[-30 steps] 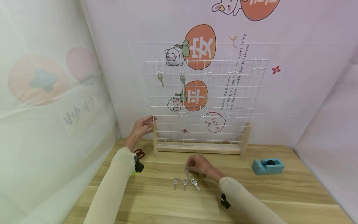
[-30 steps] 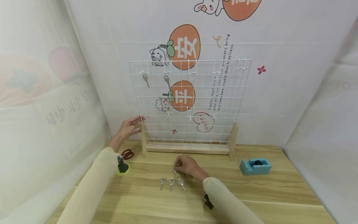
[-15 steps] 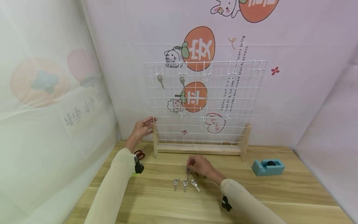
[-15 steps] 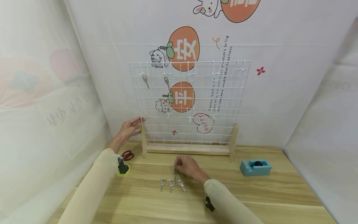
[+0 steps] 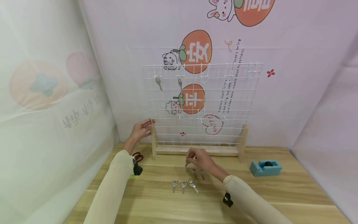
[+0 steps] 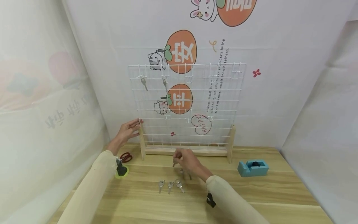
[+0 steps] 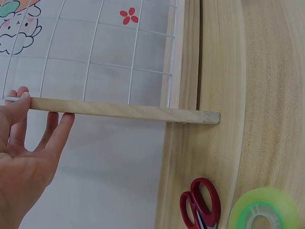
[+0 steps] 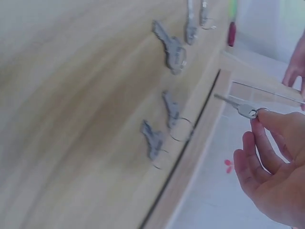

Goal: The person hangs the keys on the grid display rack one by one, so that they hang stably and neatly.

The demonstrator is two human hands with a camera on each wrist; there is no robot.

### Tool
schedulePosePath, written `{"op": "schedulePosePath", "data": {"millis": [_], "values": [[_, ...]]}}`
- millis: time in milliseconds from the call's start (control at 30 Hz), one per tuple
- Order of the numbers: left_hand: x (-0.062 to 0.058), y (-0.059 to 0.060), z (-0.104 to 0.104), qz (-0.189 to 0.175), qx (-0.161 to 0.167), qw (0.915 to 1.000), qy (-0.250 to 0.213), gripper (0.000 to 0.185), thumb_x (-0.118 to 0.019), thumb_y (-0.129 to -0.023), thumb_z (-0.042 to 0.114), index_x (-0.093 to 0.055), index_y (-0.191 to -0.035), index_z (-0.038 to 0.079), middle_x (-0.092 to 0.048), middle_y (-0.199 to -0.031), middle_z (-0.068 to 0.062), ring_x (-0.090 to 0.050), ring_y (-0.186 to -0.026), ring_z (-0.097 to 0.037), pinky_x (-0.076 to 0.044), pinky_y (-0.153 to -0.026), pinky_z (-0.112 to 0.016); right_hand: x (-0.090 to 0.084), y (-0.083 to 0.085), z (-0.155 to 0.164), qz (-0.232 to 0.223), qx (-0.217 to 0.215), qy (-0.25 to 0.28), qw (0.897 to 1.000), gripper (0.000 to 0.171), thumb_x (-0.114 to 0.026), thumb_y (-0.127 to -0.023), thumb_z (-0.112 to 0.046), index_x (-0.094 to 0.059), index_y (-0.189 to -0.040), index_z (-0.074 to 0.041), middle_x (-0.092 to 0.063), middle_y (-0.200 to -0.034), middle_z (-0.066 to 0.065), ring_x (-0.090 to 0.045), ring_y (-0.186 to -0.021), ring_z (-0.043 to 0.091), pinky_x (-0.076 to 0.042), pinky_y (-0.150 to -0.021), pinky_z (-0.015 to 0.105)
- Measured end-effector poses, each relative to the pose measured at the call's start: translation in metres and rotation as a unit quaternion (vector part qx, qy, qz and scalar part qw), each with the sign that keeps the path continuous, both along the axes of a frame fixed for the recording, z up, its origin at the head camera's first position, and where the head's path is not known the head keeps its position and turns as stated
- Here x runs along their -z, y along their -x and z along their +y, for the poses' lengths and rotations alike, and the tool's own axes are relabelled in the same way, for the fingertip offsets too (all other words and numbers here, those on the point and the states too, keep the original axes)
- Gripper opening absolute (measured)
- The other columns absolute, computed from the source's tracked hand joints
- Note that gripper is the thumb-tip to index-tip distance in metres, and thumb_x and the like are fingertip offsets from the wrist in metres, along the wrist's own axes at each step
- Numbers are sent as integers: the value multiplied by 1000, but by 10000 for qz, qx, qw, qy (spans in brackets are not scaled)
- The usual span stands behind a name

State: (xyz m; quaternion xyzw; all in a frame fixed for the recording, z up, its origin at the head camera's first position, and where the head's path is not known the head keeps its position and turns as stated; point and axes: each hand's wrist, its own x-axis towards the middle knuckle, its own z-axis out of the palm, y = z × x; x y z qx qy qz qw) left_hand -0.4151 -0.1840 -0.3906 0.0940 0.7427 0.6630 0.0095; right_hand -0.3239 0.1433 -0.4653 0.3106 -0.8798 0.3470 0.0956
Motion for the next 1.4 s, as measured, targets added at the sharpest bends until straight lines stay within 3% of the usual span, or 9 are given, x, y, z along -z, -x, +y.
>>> {"op": "schedulePosePath", "data": {"millis": [233, 500, 867, 1100, 1400], "values": [[-1, -1, -1, -24, 13, 10000, -29, 47, -54, -109, 9, -49, -156, 10, -51, -156, -11, -44, -147, -30, -46, -113, -54, -28, 0, 8, 271, -135, 12, 9995, 5, -75, -95, 0, -72, -97, -3, -75, -88, 6, -71, -79, 17, -61, -70, 24], [1, -2, -1, -6, 58, 10000, -25, 47, -54, -110, 10, -48, -156, 9, -50, -157, -12, -43, -147, -32, -45, -113, -56, -66, -4, 18, 98, -77, 115, 9999, 10, -74, -97, -4, -74, -106, -3, -77, -91, 6, -73, -82, 19, -61, -75, 26], [-3, -9, -1, 1, 41, 10000, -69, 47, -54, -110, 10, -47, -157, 8, -50, -157, -12, -44, -147, -32, -45, -113, -55, -120, -4, 35, 683, -95, 128, 9975, 14, -75, -95, -2, -79, -108, -5, -78, -91, 6, -74, -81, 21, -65, -74, 36], [-2, -10, 1, -14, 25, 10000, -94, 47, -54, -110, 9, -48, -156, 8, -49, -157, -13, -43, -147, -32, -44, -114, -56, -157, -7, 43, 876, 180, 213, 9958, 14, -75, -95, -2, -79, -109, -4, -79, -93, 5, -75, -82, 21, -64, -73, 29], [0, -8, 1, 23, -30, 10000, -53, 46, -53, -110, 9, -48, -156, 8, -50, -156, -13, -43, -147, -32, -46, -112, -55, -205, -4, 50, 836, 683, 246, 9939, 17, -75, -97, -7, -78, -113, -6, -79, -100, 9, -76, -89, 25, -64, -81, 32]]}}
